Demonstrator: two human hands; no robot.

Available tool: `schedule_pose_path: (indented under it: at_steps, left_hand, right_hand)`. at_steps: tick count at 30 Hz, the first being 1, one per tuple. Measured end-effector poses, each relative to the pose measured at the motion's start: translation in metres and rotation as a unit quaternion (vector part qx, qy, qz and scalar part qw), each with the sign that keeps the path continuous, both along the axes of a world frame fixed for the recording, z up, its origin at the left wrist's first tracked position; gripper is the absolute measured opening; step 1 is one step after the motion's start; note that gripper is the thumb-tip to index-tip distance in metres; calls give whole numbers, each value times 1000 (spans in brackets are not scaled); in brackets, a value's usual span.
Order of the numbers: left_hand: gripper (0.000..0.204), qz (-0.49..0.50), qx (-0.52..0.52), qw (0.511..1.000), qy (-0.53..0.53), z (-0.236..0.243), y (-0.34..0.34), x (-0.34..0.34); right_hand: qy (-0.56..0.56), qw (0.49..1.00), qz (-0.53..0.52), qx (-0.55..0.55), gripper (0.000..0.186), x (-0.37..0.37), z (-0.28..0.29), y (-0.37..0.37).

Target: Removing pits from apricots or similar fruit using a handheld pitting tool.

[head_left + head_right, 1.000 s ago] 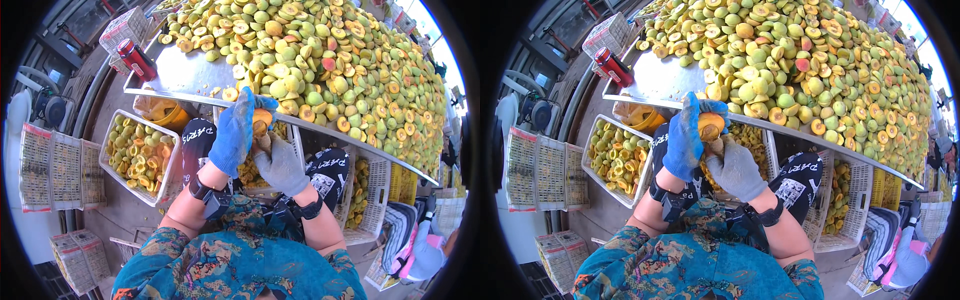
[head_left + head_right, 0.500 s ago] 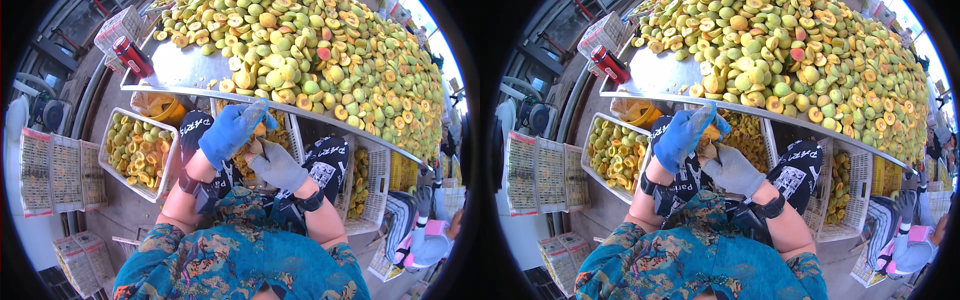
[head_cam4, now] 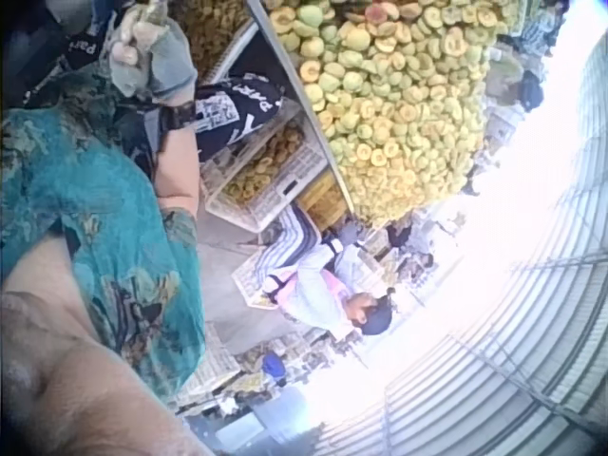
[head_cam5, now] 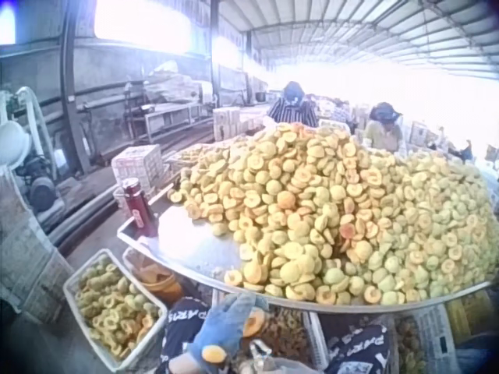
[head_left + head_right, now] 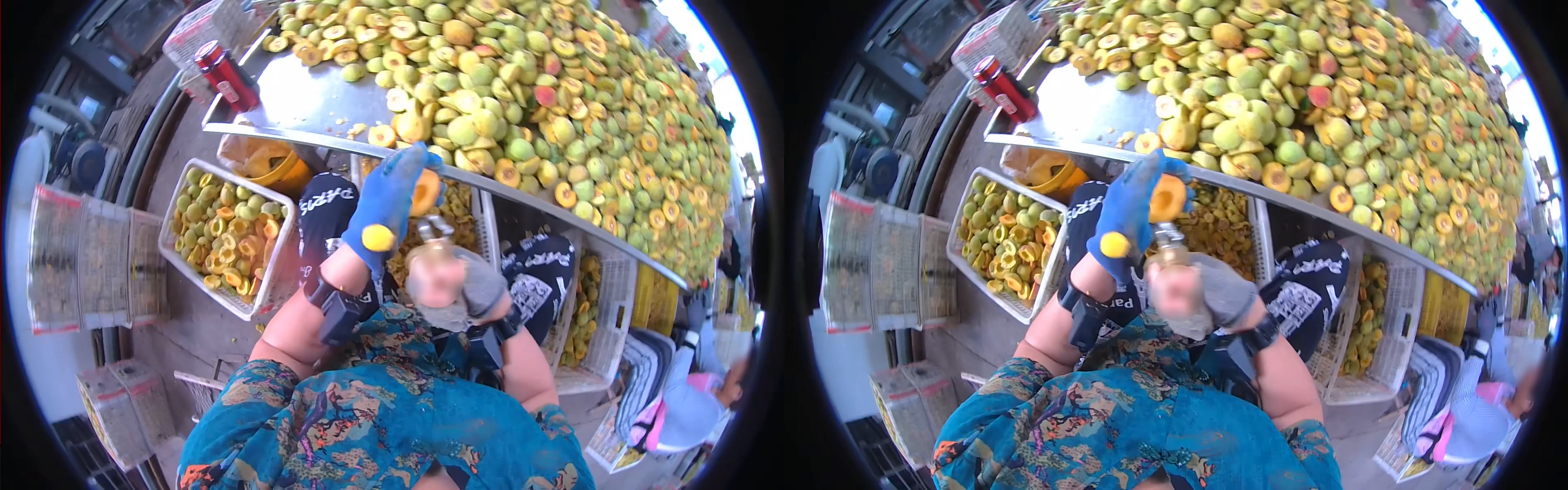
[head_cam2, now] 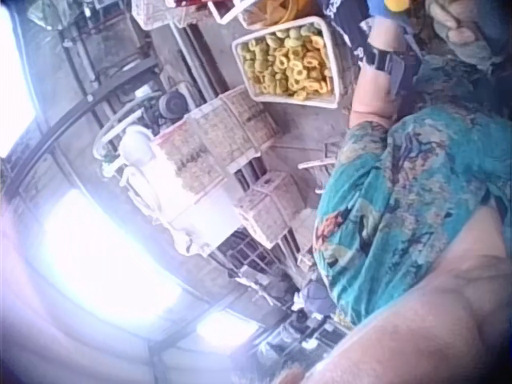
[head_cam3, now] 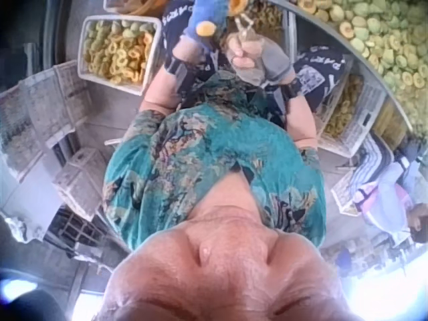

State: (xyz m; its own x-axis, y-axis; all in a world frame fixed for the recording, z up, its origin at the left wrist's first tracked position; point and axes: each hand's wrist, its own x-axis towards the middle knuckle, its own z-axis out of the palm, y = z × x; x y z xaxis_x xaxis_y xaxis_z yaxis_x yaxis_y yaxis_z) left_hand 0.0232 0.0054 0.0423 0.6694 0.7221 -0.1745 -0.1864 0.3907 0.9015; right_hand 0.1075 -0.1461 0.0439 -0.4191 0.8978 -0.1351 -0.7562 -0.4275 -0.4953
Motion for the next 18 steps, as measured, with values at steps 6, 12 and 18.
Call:
schedule_pose_path:
  at_steps: [6,12,18]
  left_hand:
    - [25,210,665,594,401,-13,47,-66]
    - [38,207,453,570,654,-13,108,-185]
    - [41,187,583,436,660,3,153,-195]
  right_hand:
    - [85,979,-185,-2,25,23,-27,14]
    - [-43,959,-252,-124,33,38,-41,11]
    - [-144,962,-203,-116,33,54,-54,22]
